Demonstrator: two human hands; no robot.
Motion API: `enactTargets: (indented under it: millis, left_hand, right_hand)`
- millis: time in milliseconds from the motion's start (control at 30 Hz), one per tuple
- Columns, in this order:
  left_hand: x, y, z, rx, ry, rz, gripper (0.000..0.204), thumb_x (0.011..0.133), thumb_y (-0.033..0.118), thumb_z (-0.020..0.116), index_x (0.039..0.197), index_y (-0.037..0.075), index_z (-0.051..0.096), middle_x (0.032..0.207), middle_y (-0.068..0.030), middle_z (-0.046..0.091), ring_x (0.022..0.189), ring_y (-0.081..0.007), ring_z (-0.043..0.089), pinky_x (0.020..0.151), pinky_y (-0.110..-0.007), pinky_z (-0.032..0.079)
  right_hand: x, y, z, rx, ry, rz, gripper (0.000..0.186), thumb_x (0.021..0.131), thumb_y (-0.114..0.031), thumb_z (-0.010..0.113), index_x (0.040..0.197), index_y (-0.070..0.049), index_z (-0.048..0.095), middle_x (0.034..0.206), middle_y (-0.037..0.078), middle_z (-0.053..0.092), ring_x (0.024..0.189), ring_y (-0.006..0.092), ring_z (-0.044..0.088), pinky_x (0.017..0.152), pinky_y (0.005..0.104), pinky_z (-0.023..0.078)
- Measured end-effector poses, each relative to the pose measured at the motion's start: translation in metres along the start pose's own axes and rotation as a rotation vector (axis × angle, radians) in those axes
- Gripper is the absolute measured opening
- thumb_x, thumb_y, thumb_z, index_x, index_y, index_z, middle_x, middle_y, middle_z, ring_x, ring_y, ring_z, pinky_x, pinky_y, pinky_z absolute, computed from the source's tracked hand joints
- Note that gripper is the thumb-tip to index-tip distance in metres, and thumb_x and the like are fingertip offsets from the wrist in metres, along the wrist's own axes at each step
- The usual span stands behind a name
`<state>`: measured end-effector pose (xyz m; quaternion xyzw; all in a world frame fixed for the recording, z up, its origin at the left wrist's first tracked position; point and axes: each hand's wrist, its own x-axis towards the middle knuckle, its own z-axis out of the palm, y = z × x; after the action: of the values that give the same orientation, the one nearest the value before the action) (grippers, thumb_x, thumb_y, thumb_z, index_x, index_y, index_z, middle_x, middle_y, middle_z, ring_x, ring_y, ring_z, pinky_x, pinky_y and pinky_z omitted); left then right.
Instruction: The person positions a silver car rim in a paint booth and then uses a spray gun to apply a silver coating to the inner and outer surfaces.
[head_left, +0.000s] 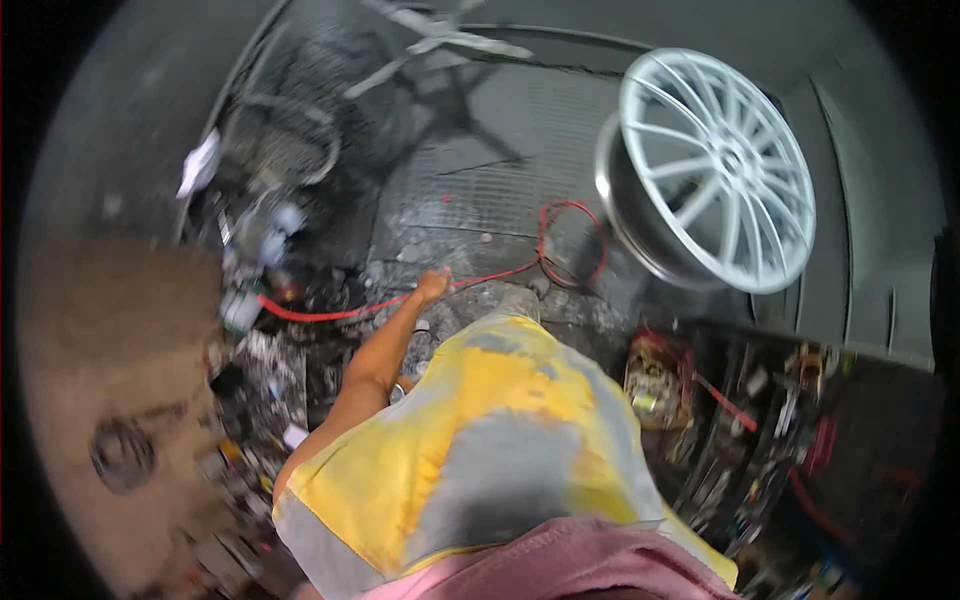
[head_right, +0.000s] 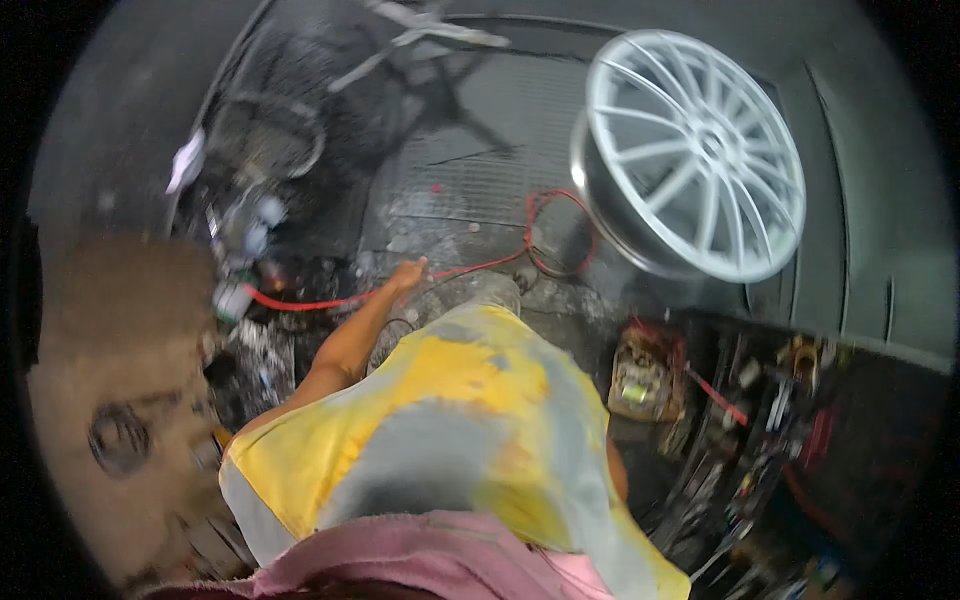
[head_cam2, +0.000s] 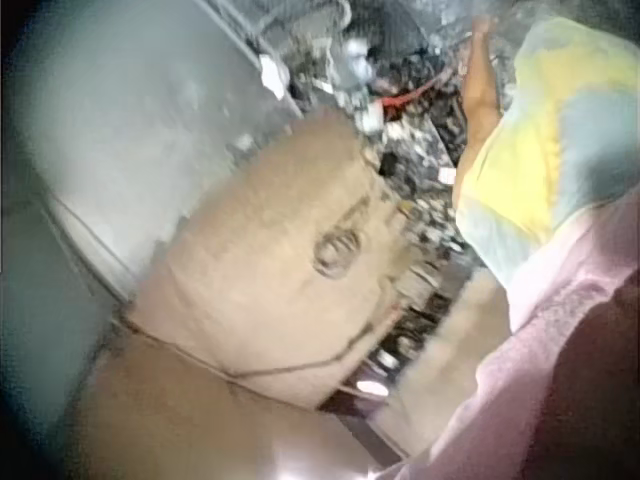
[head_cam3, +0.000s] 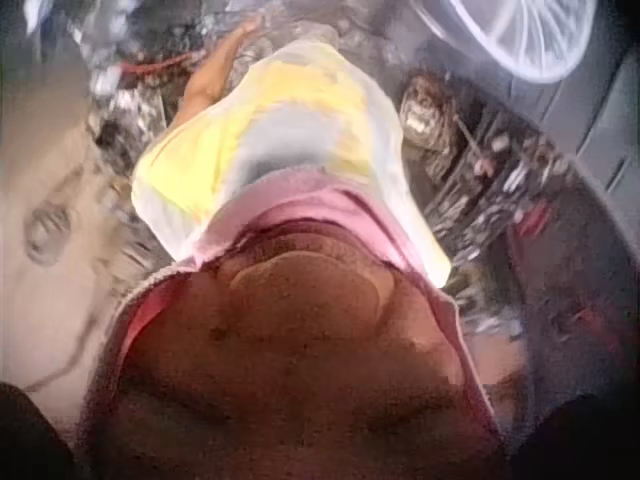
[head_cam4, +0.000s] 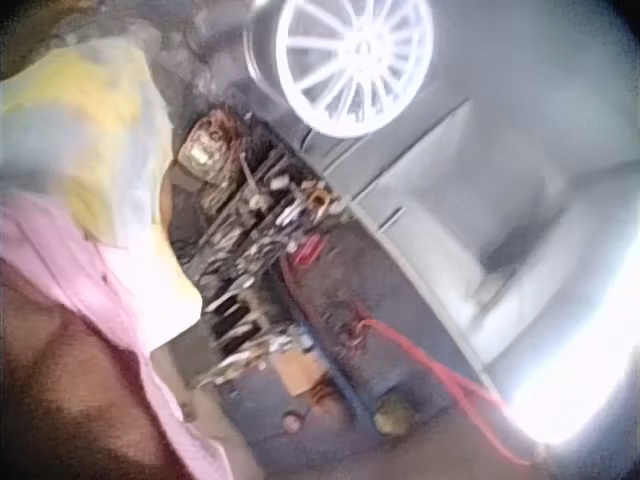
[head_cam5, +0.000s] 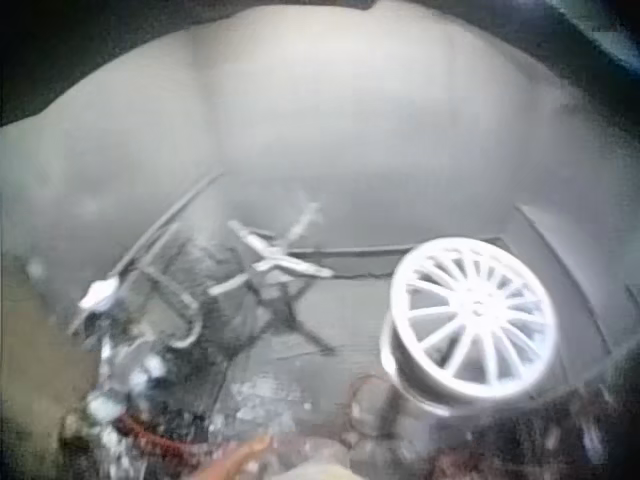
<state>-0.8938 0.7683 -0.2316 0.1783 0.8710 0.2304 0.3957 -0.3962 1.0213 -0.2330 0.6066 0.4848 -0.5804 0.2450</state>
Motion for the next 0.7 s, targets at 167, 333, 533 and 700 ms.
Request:
enactTargets:
  millis: [167, 333, 533, 700]
  left_hand:
    - [-0.06, 0.041, -0.148, -0.191, 0.722, 0.201, 0.044, 0.103, 0.038, 0.053, 0.087, 0.001, 0.071, 0.086, -0.0202, 0.073, 0.084, -0.0347, 0.072, 0.077, -0.044, 0.052]
    - [-0.115, 0.02, -0.312, -0.05, 1.363, 0.201, 0.026, 0.097, 0.026, 0.061, 0.102, 0.002, 0.069, 0.1, -0.0197, 0.069, 0.099, -0.038, 0.066, 0.089, -0.045, 0.051]
    - [-0.116, -0.097, -0.428, 0.517, 1.515, -0.173, 0.055, 0.083, 0.039, 0.075, 0.123, 0.004, 0.063, 0.125, -0.0233, 0.062, 0.12, -0.0419, 0.056, 0.1, -0.055, 0.044]
    - [-0.093, -0.123, -0.453, 0.469, 1.253, -0.188, 0.045, 0.091, 0.042, 0.071, 0.108, 0.0, 0.065, 0.114, -0.0239, 0.068, 0.107, -0.0451, 0.064, 0.091, -0.053, 0.049]
  right_hand:
    - [0.001, -0.029, 0.022, -0.271, -0.119, -0.064, 0.076, 0.093, -0.067, 0.044, 0.117, 0.002, 0.066, 0.111, 0.019, 0.069, 0.102, 0.0291, 0.062, 0.09, 0.0418, 0.047]
    - [0.002, -0.094, 0.038, -0.487, -0.195, -0.127, 0.063, 0.094, -0.058, 0.05, 0.107, 0.001, 0.07, 0.1, 0.017, 0.072, 0.09, 0.0277, 0.064, 0.082, 0.043, 0.049]
    - [0.011, -0.159, 0.071, -1.001, -0.395, -0.486, 0.05, 0.096, -0.047, 0.057, 0.096, 0.0, 0.074, 0.088, 0.015, 0.075, 0.077, 0.026, 0.067, 0.073, 0.0444, 0.053]
    - [-0.08, -0.292, 0.14, -0.343, -0.2, -0.721, 0.052, 0.103, -0.05, 0.053, 0.087, -0.004, 0.072, 0.078, 0.013, 0.071, 0.075, 0.0259, 0.068, 0.072, 0.0426, 0.052]
